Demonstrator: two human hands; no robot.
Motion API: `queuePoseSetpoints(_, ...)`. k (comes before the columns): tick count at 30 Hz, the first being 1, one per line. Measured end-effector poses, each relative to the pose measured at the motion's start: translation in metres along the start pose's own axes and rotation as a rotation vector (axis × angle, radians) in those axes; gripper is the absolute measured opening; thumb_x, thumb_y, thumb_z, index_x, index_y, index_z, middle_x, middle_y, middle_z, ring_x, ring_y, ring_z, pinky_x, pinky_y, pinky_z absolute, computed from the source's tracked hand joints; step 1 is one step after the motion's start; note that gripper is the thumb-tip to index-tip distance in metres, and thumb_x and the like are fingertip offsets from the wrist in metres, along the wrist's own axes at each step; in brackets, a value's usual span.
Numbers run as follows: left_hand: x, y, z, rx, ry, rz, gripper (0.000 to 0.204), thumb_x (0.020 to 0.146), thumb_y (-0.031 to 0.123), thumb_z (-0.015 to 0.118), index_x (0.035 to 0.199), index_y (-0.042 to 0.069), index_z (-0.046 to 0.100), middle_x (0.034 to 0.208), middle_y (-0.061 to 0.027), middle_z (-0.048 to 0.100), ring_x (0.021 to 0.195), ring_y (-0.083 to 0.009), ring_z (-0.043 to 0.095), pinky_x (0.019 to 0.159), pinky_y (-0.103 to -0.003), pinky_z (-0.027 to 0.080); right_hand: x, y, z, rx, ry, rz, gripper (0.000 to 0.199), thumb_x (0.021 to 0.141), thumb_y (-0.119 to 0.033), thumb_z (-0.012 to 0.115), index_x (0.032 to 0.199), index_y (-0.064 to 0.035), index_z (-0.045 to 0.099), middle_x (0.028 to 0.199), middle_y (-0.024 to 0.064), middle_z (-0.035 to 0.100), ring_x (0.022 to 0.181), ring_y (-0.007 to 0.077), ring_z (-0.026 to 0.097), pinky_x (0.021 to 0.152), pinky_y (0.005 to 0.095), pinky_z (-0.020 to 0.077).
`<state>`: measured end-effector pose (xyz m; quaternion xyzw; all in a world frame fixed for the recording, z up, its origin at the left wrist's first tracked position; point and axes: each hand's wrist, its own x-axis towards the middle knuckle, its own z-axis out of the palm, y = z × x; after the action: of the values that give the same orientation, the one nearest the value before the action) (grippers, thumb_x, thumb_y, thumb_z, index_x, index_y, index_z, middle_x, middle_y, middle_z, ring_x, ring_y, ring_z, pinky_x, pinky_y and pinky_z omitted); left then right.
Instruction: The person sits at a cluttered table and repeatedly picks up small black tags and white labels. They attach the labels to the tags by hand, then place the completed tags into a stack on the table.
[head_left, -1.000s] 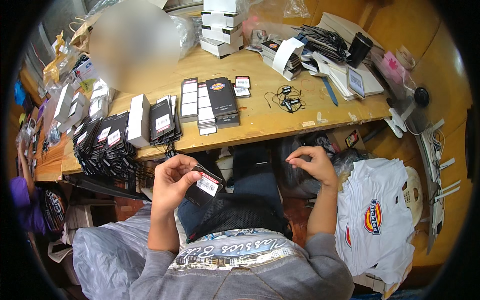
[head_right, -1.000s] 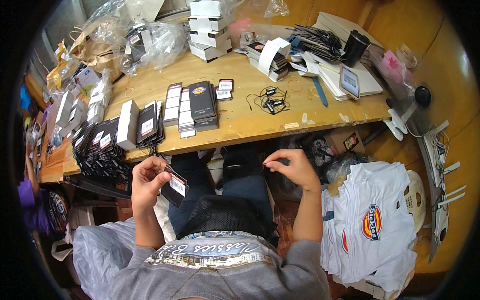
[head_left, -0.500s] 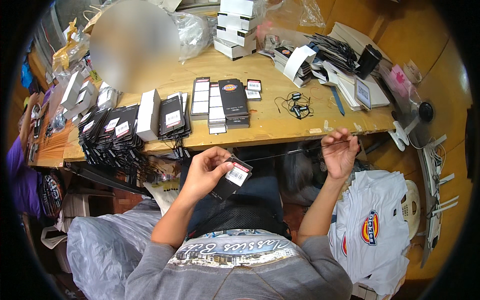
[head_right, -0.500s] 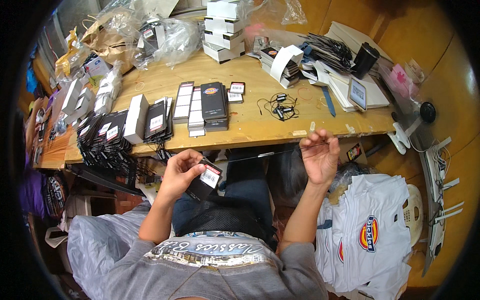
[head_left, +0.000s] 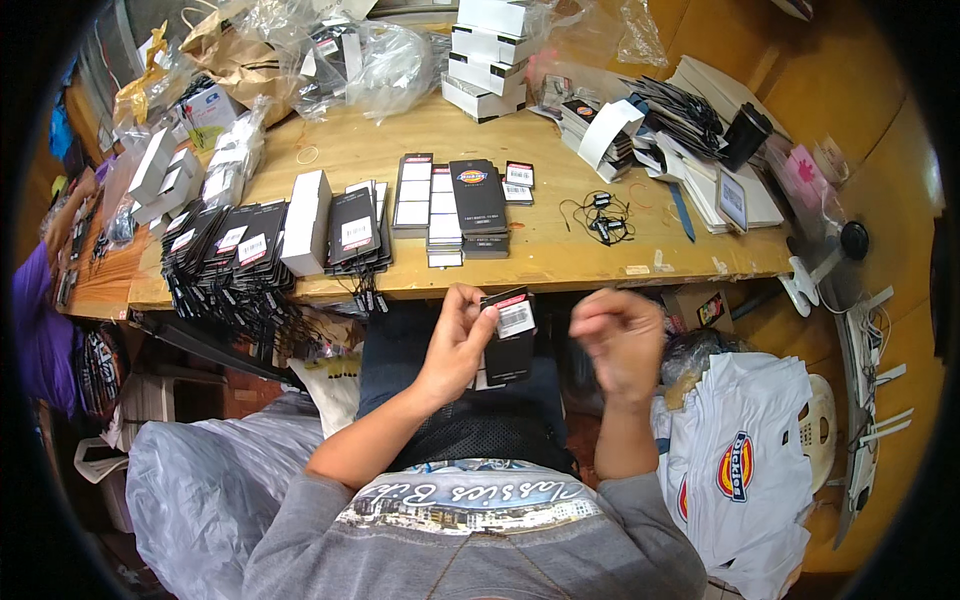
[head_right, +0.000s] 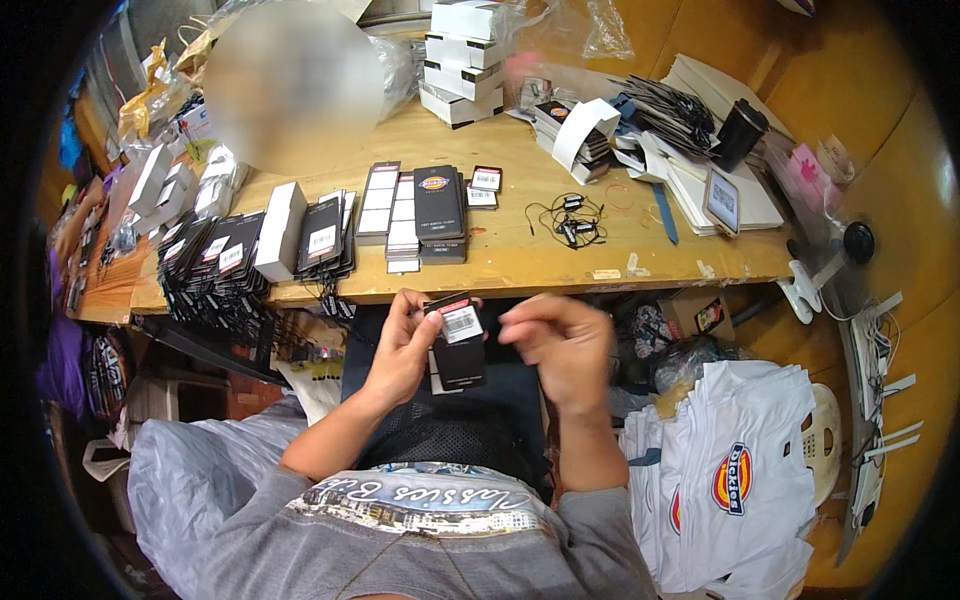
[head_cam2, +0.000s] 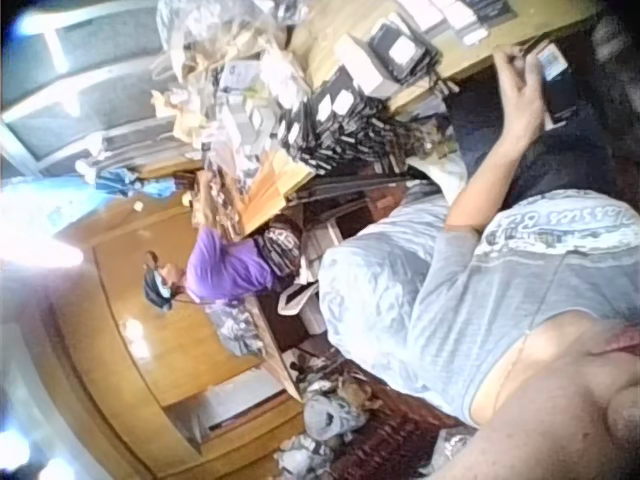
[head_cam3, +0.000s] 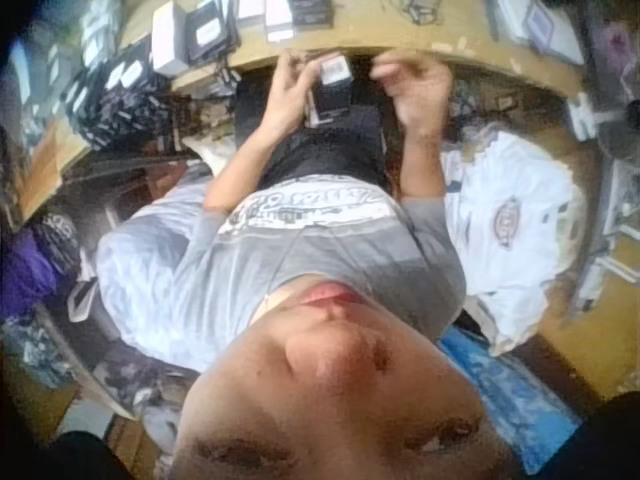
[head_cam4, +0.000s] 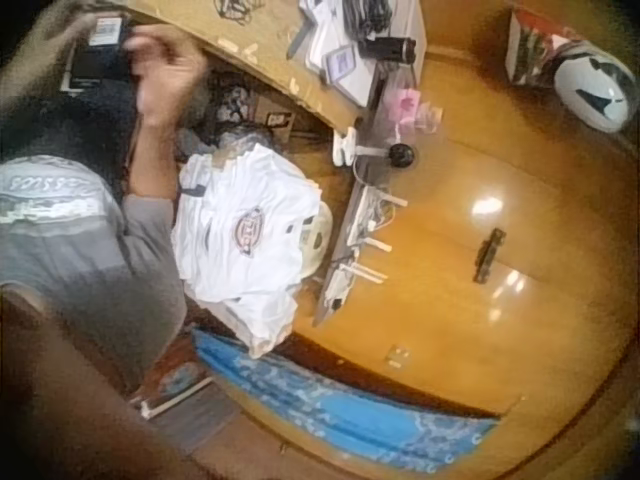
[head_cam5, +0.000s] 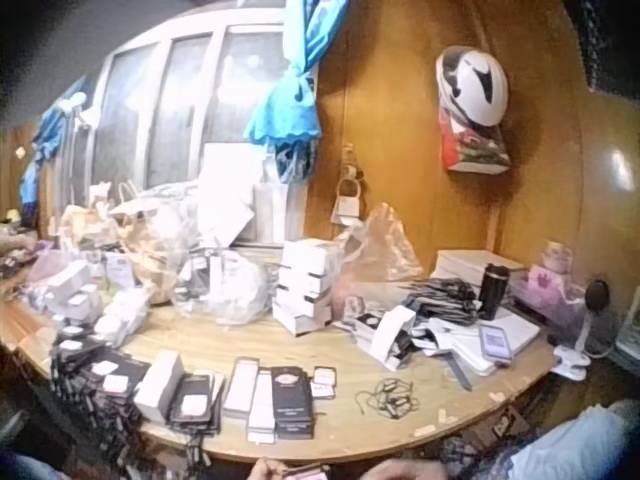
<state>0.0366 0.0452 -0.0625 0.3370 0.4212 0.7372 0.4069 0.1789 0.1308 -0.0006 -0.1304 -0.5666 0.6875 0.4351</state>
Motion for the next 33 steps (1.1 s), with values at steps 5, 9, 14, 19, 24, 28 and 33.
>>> queuePoseSetpoints(5,0.000,0.006,0.018,-0.068,-0.058,-0.029,0.014,0.085,0.009,0.041,0.095,0.004,0.031,0.075,-0.0053,0.051,0.069,-0.0063,0.048,0.061,-0.019,0.039,-0.002,0.030,0.024,-0.094,-0.085,0.024,0.009,0.073,0.002,0.056,0.081,0.0025,0.059,0.072,0.0062,0.057,0.055,0.0070,0.050,0.047,0.0163,0.0394)
queuePoseSetpoints(9,0.001,0.013,0.019,-0.081,-0.080,-0.025,0.019,0.083,0.007,0.045,0.100,0.001,0.040,0.083,-0.0049,0.054,0.075,-0.0068,0.050,0.068,-0.020,0.040,0.000,0.030,0.021,-0.117,-0.102,0.041,0.012,0.074,0.001,0.054,0.085,0.0026,0.059,0.073,0.0061,0.057,0.055,0.0071,0.050,0.048,0.0159,0.0378)
queuePoseSetpoints(14,0.004,0.016,0.011,0.050,0.033,0.014,0.021,0.076,0.001,0.053,0.097,-0.003,0.049,0.087,-0.0050,0.057,0.078,-0.0061,0.051,0.069,-0.019,0.041,0.003,0.019,0.011,-0.379,-0.023,-0.103,0.019,0.078,-0.002,0.050,0.095,-0.0019,0.058,0.070,0.0028,0.052,0.054,0.0060,0.045,0.048,0.0150,0.0339)
queuePoseSetpoints(19,0.007,0.023,0.015,0.200,0.134,0.056,0.019,0.071,-0.001,0.059,0.090,-0.003,0.055,0.080,-0.0035,0.059,0.071,-0.0048,0.051,0.064,-0.018,0.042,0.002,0.016,0.014,-0.248,0.152,-0.058,0.017,0.074,0.003,0.054,0.091,0.0031,0.057,0.072,0.0042,0.055,0.064,0.0073,0.052,0.057,0.0158,0.0405)
queuePoseSetpoints(24,0.008,0.022,0.018,0.319,0.179,0.160,0.019,0.068,0.000,0.062,0.087,-0.002,0.057,0.075,-0.0033,0.059,0.066,-0.0049,0.052,0.060,-0.018,0.043,-0.004,0.031,0.010,-0.368,0.207,-0.087,0.006,0.070,0.003,0.059,0.076,0.0039,0.057,0.063,0.0004,0.054,0.056,0.0041,0.048,0.052,0.0149,0.0381)
queuePoseSetpoints(28,0.005,0.027,0.022,0.482,0.189,0.247,0.017,0.068,0.000,0.062,0.084,-0.002,0.057,0.073,-0.0039,0.060,0.066,-0.0044,0.052,0.059,-0.018,0.044,-0.003,0.039,0.010,-0.438,0.185,-0.128,0.005,0.070,0.003,0.060,0.071,0.0032,0.055,0.063,-0.0011,0.052,0.054,0.0017,0.043,0.048,0.0145,0.0345)
queuePoseSetpoints(33,0.002,0.025,0.023,0.618,0.169,0.378,0.018,0.066,-0.002,0.062,0.083,-0.001,0.057,0.075,-0.0080,0.061,0.068,-0.0098,0.057,0.060,-0.022,0.046,-0.002,0.034,0.015,-0.405,0.212,-0.136,0.005,0.069,0.004,0.059,0.072,0.0028,0.055,0.063,-0.0011,0.052,0.054,0.0012,0.043,0.047,0.0148,0.0352)
